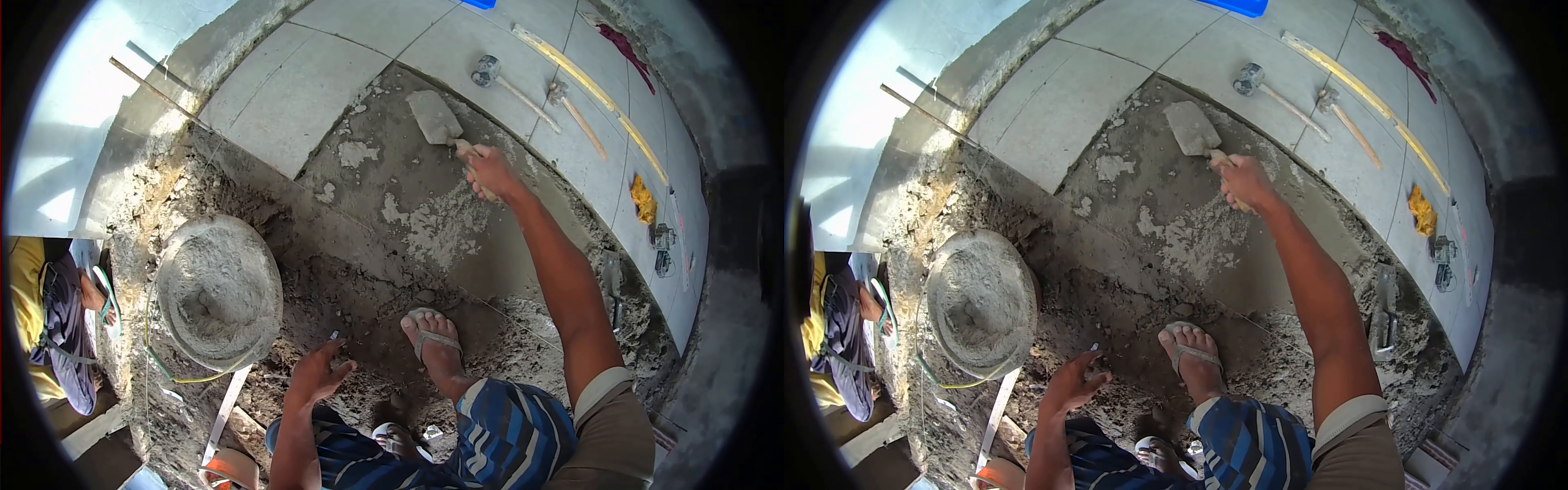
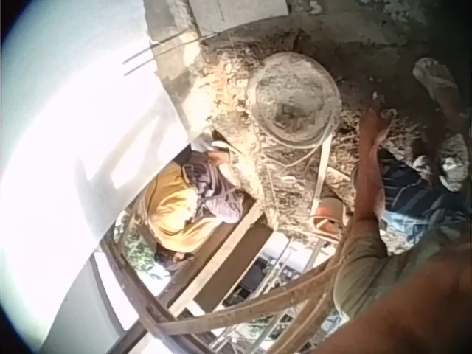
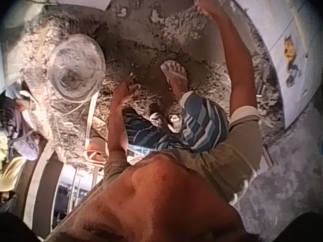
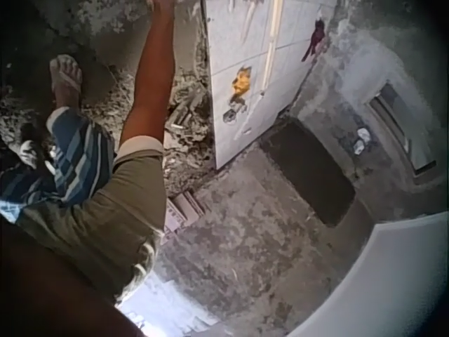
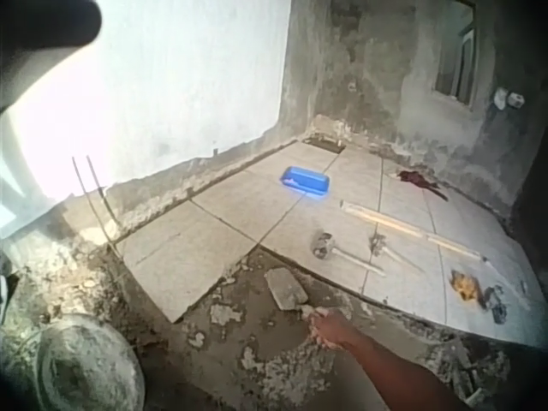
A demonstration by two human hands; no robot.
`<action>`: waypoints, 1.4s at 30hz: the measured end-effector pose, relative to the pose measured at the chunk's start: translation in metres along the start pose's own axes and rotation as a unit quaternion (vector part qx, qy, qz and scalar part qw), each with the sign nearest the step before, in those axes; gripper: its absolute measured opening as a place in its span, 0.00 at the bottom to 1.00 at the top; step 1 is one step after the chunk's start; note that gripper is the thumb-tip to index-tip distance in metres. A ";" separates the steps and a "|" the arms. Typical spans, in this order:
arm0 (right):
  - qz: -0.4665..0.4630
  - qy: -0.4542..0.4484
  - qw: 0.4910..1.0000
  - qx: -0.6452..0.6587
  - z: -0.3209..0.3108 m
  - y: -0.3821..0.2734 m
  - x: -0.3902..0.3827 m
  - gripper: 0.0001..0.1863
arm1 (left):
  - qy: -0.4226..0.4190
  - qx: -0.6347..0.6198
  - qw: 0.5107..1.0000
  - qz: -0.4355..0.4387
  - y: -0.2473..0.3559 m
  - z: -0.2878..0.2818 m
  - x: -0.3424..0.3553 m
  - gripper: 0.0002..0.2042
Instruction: Apply and level wet cement on a floor surface using a trowel.
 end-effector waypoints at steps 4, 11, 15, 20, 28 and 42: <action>0.009 0.022 0.997 0.075 0.012 0.009 -0.022 0.16 | 0.020 -0.024 0.999 0.013 -0.002 -0.005 -0.008 0.32; 0.054 0.089 0.988 0.111 -0.029 0.080 -0.099 0.15 | 0.036 -0.022 0.999 0.015 -0.001 -0.012 -0.024 0.33; 0.070 0.088 0.987 0.117 -0.025 0.081 -0.095 0.15 | 0.041 -0.016 0.999 -0.003 0.000 -0.012 -0.028 0.33; 0.022 0.066 0.997 -0.021 -0.018 0.034 -0.070 0.16 | 0.078 0.022 0.996 0.025 -0.003 -0.007 -0.028 0.32; -0.071 -0.044 0.983 -0.164 0.059 -0.013 -0.040 0.16 | 0.102 0.030 0.994 0.032 -0.004 -0.007 -0.044 0.31; -0.012 -0.065 0.975 -0.213 0.033 0.053 -0.153 0.12 | 0.086 0.007 0.996 0.019 -0.002 -0.012 -0.055 0.31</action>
Point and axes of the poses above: each hand's wrist, its own x-axis towards the middle knuckle, its own z-axis out of the palm, y = z × x, the point moved 8 cm from there along x, towards the middle knuckle, and after that the axes turned 13 degrees about -y, right-handed, at the moved point
